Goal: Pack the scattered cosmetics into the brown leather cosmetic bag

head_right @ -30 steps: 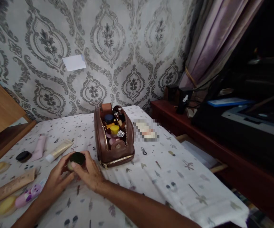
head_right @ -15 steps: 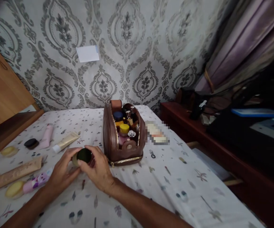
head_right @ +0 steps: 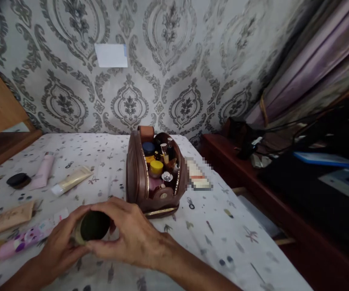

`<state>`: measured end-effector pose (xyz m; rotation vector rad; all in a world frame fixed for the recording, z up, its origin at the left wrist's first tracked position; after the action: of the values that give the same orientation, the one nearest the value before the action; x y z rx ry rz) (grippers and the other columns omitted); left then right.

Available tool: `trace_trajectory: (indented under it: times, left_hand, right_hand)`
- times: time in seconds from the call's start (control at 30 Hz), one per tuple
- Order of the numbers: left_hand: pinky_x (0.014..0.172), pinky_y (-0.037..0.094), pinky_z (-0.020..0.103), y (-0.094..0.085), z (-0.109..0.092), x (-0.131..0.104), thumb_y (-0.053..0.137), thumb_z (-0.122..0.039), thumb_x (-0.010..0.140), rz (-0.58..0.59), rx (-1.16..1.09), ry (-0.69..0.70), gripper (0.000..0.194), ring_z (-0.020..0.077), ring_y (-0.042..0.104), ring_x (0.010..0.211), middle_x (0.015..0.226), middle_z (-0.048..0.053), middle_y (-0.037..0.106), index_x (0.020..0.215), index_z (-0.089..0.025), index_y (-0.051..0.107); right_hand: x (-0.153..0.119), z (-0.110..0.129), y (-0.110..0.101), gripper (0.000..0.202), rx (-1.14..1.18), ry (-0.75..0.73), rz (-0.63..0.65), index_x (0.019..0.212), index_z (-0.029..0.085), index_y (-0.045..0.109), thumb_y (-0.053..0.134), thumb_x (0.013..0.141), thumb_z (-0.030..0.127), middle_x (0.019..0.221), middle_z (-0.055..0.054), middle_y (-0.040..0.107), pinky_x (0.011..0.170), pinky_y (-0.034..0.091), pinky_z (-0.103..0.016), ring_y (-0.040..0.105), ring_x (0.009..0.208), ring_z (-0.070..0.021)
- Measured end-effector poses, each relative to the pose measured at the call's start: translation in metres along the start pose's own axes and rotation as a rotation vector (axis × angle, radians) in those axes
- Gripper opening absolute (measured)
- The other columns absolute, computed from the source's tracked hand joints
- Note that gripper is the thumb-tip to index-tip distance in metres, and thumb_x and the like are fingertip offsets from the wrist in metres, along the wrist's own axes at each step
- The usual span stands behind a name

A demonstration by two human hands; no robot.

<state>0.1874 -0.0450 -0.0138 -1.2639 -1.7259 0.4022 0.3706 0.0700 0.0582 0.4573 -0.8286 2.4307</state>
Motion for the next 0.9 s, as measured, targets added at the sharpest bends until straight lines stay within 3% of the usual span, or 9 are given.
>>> trace_trajectory:
  times: [0.23, 0.4, 0.57, 0.7, 0.9]
  left_hand:
    - [0.081, 0.058, 0.031, -0.007, -0.022, 0.016, 0.067, -0.044, 0.087, 0.060, -0.261, -0.107, 0.052, 0.0236, 0.070, 0.098, 0.117, 0.007, 0.069, 0.131, -0.026, 0.048]
    - [0.077, 0.058, 0.031, -0.006, -0.021, 0.010, 0.066, -0.042, 0.087, 0.095, -0.279, -0.162, 0.052, 0.0222, 0.068, 0.095, 0.119, 0.008, 0.068, 0.134, -0.027, 0.049]
    - [0.074, 0.058, 0.028, 0.003, -0.014, 0.003, 0.063, -0.036, 0.089, 0.142, -0.237, -0.145, 0.049, 0.0170, 0.065, 0.079, 0.111, 0.006, 0.069, 0.136, -0.030, 0.049]
    - [0.073, 0.057, 0.023, 0.007, -0.009, 0.003, 0.064, -0.033, 0.089, 0.132, -0.176, -0.064, 0.046, 0.0148, 0.067, 0.075, 0.108, 0.003, 0.072, 0.133, -0.032, 0.051]
    - [0.069, 0.057, 0.018, 0.006, -0.003, 0.009, 0.063, -0.032, 0.089, 0.126, -0.095, 0.006, 0.045, 0.0119, 0.068, 0.068, 0.107, 0.002, 0.074, 0.133, -0.032, 0.053]
  right_hand:
    - [-0.007, 0.005, -0.010, 0.047, 0.008, -0.019, 0.056, 0.127, 0.020, 0.055, 0.069, 0.083, 0.013, 0.115, -0.009, 0.057, 0.085, 0.055, -0.028, 0.061, 0.098, -0.0165]
    - [-0.010, 0.017, -0.026, 0.046, -0.016, -0.021, 0.012, 0.125, 0.021, 0.057, 0.070, 0.082, 0.012, 0.108, -0.007, 0.061, 0.079, 0.057, -0.027, 0.063, 0.092, -0.0155]
    - [-0.006, 0.037, -0.070, 0.041, -0.097, 0.036, -0.210, 0.118, 0.021, 0.062, 0.073, 0.079, 0.019, 0.100, -0.006, 0.066, 0.064, 0.056, -0.024, 0.065, 0.079, -0.0154]
    - [0.009, 0.045, -0.112, 0.030, -0.219, 0.128, -0.430, 0.110, 0.019, 0.066, 0.071, 0.082, 0.029, 0.094, -0.005, 0.070, 0.068, 0.055, -0.028, 0.066, 0.078, -0.0177]
    - [0.042, 0.026, -0.154, 0.027, -0.493, 0.107, -0.355, 0.104, 0.017, 0.069, 0.069, 0.081, 0.030, 0.088, -0.003, 0.071, 0.073, 0.049, -0.029, 0.064, 0.079, -0.0178]
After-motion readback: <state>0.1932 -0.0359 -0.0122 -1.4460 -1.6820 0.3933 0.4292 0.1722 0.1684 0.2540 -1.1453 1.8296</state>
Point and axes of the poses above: each hand's wrist, its own x-axis towards the middle knuckle, its own y-axis out of the palm, z = x × y, the point moved 1 cm from there along x, towards the middle knuckle
